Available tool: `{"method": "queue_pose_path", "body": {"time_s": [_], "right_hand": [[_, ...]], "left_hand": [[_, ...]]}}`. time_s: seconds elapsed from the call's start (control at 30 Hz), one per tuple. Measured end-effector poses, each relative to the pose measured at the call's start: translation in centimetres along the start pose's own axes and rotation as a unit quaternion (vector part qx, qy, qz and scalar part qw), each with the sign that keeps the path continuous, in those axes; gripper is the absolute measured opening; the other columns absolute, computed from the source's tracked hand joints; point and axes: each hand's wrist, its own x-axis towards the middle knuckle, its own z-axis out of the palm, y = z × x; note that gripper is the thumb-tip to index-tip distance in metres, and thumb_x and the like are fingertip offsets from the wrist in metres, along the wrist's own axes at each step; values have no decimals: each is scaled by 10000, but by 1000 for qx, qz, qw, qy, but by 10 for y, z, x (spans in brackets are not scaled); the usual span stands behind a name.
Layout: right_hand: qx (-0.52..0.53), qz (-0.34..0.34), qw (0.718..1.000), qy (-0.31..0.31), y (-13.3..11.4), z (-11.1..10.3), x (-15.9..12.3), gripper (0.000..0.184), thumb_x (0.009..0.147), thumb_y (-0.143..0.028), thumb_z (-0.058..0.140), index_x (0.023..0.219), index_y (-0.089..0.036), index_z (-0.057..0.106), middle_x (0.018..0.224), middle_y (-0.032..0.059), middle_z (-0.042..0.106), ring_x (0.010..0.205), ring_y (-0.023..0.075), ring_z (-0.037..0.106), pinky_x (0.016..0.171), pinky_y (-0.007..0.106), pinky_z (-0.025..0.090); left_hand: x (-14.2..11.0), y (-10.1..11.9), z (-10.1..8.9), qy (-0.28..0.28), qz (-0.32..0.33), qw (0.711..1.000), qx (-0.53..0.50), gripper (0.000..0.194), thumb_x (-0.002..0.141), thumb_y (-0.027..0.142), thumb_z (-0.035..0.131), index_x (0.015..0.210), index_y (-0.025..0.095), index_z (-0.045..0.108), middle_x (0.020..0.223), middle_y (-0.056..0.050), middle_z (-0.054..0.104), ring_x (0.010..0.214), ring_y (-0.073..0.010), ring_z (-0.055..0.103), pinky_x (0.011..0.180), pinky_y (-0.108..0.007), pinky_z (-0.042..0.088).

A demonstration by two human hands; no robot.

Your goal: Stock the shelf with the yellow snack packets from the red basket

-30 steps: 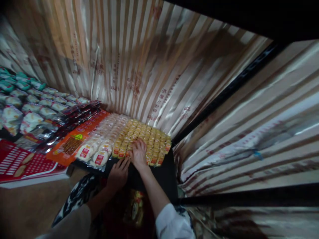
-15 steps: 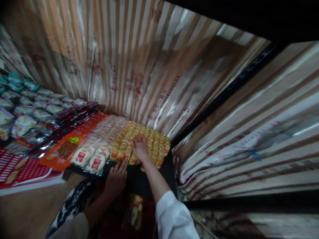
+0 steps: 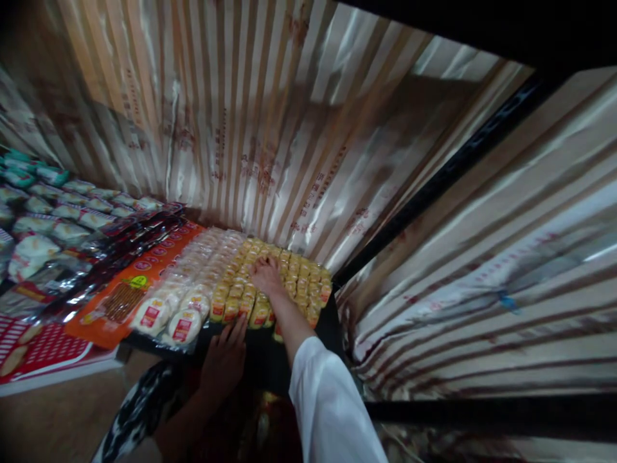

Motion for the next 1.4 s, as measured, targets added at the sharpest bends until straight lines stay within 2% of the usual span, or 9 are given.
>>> {"method": "queue_pose_path", "body": {"time_s": [0.13, 0.27, 0.4, 0.5, 0.67, 0.87, 1.07, 1.3, 1.4], "right_hand": [[45, -21, 998, 48, 2, -13, -15, 359, 899, -340, 425, 1182, -171, 566, 1266, 82, 555, 1269, 228, 359, 1063, 441, 246], [123, 10, 975, 187, -6, -28, -79, 341, 901, -288, 395, 1155, -151, 577, 1151, 99, 614, 1118, 211, 509, 994, 377, 376], [175, 1, 971, 164, -18, -17, -150, 279, 890, -250, 403, 1034, -191, 634, 1032, 92, 647, 993, 202, 592, 889, 336, 475], [172, 6, 973, 151, -19, 3, -174, 333, 879, -186, 372, 1104, -151, 616, 1131, 135, 617, 1086, 224, 562, 932, 373, 469], [180, -4, 976, 124, -12, 21, -164, 421, 848, -101, 325, 1169, -120, 597, 1225, 157, 572, 1148, 217, 534, 975, 384, 450], [165, -44, 981, 89, -6, 1, -158, 400, 853, -122, 346, 1156, -130, 608, 1182, 125, 611, 1126, 198, 548, 969, 353, 452], [78, -33, 988, 127, 1, -25, -123, 370, 892, -177, 353, 1159, -111, 599, 1174, 119, 617, 1212, 221, 446, 1031, 374, 360], [38, -53, 997, 39, 0, -6, -76, 300, 834, -140, 457, 1077, -171, 630, 1101, 84, 652, 1180, 214, 462, 1035, 400, 289], [47, -64, 995, 59, 8, -3, -67, 346, 813, -123, 458, 1117, -186, 612, 1117, 68, 648, 1176, 204, 463, 1023, 375, 301]], "left_hand": [[1, 1, -4, -1, -1, 1000, 1, 534, 870, 138, 338, 1402, 183, 310, 1442, -37, 356, 1160, -251, 451, 817, -406, 422], [3, 3, -10, 4, 5, 1000, 8, 528, 859, 145, 364, 1386, 159, 341, 1447, -52, 343, 1117, -251, 485, 767, -390, 432], [-1, 0, -10, 28, 14, 999, 14, 472, 848, 136, 380, 1315, 150, 446, 1432, -71, 371, 1107, -254, 501, 766, -382, 437], [-6, -3, -6, 35, 42, 998, -16, 449, 819, 86, 377, 1243, 149, 511, 1361, -85, 469, 1109, -244, 505, 823, -387, 444], [1, 10, 1, -2, 144, 986, -90, 408, 789, 86, 386, 1148, 133, 575, 1213, -122, 569, 1105, -237, 505, 906, -398, 456], [20, 34, 15, 56, 97, 987, -115, 399, 817, 83, 348, 1165, 18, 533, 1169, -204, 559, 1152, -250, 480, 982, -417, 428], [16, 34, 27, 53, 77, 986, -141, 481, 786, 48, 335, 1251, 66, 459, 1272, -167, 504, 1218, -225, 433, 1000, -434, 414], [14, 33, 44, 84, 69, 988, -110, 482, 813, 71, 316, 1279, 74, 440, 1254, -181, 526, 1217, -258, 449, 963, -458, 434], [15, 35, 43, 94, 67, 988, -103, 474, 813, 67, 307, 1265, 66, 450, 1252, -179, 530, 1211, -256, 455, 959, -447, 441]]}}
